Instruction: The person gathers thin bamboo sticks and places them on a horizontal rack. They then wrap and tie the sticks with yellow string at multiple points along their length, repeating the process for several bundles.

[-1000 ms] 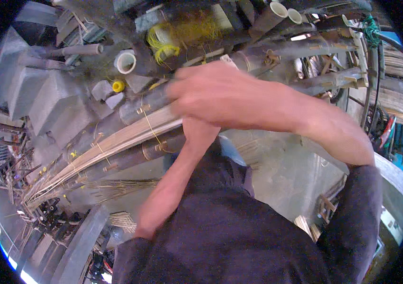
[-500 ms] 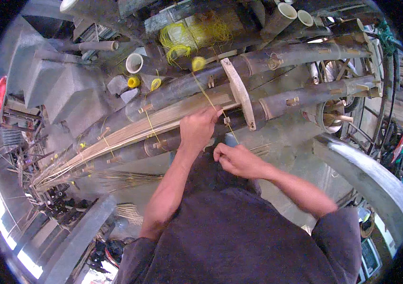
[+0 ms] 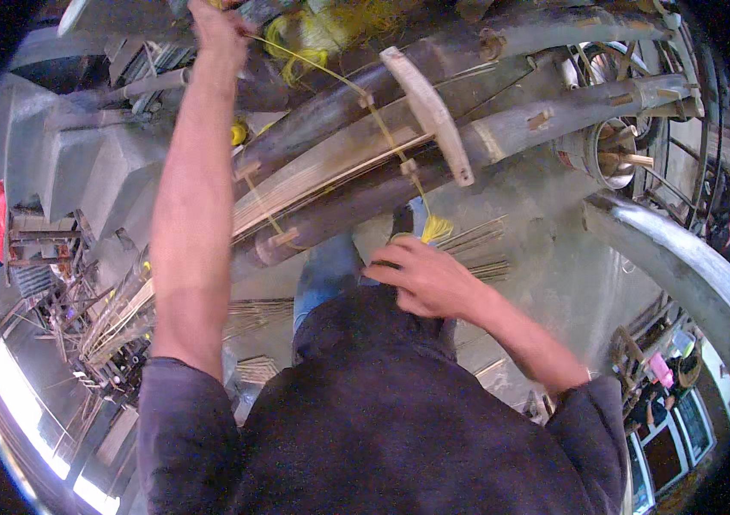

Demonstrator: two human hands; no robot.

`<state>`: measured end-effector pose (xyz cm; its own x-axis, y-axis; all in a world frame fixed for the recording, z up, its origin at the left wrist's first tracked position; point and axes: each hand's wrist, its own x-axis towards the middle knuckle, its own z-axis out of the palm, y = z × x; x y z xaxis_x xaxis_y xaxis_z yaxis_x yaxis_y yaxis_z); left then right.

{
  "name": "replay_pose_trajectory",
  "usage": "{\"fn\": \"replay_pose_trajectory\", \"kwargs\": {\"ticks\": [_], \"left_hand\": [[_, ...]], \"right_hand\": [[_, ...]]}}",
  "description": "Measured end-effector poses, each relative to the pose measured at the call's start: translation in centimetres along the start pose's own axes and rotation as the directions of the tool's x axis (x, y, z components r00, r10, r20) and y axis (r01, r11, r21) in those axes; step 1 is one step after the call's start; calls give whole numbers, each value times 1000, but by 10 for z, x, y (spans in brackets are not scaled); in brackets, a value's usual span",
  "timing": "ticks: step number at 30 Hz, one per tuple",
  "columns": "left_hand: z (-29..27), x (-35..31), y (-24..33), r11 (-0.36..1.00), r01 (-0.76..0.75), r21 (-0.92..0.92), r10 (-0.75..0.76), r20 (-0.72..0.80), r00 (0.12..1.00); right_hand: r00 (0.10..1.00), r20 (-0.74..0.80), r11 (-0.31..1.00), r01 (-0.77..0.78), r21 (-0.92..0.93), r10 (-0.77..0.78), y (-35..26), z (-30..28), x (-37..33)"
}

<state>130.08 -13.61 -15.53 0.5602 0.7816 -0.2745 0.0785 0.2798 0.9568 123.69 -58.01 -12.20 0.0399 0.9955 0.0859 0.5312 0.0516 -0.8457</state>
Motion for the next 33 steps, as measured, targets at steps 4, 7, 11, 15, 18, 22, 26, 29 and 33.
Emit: {"fn": "replay_pose_trajectory", "kwargs": {"ticks": [4, 7, 11, 15, 18, 22, 26, 29, 33], "left_hand": [[-70, -12, -21, 675, -110, 730, 56, 99, 994], [-107, -82, -8, 428, -394, 813, 81, 400, 913], [-218, -158, 40, 514, -367, 775, 193, 312, 930], [-296, -224, 37, 623, -301, 722, 228, 201, 953], [-321, -275, 23, 524, -346, 778, 184, 294, 938], [-315, -321, -19, 525, -400, 751, 99, 413, 905], [-302, -312, -61, 395, -434, 809, 412, 267, 871], [-303, -324, -45, 368, -434, 822, 431, 262, 863], [-285, -324, -42, 300, -485, 821, 415, 346, 842]], "right_hand": [[991, 87, 930, 65, 361, -103, -85, 3, 4], [910, -83, 844, 410, 345, -407, -178, 18, 52], [997, 67, 894, 1, 449, -34, -179, 120, 90], [640, 25, 423, -537, 730, 768, -98, 283, 137], [883, 54, 816, -453, 359, 467, -118, 254, 153], [989, 135, 892, 3, -452, 64, -252, 109, 251], [905, 348, 854, 372, -363, -246, -259, 143, 397], [972, 121, 900, 232, -368, -202, -165, 148, 453], [924, -168, 812, -383, -441, 344, -19, 202, 378]]}}
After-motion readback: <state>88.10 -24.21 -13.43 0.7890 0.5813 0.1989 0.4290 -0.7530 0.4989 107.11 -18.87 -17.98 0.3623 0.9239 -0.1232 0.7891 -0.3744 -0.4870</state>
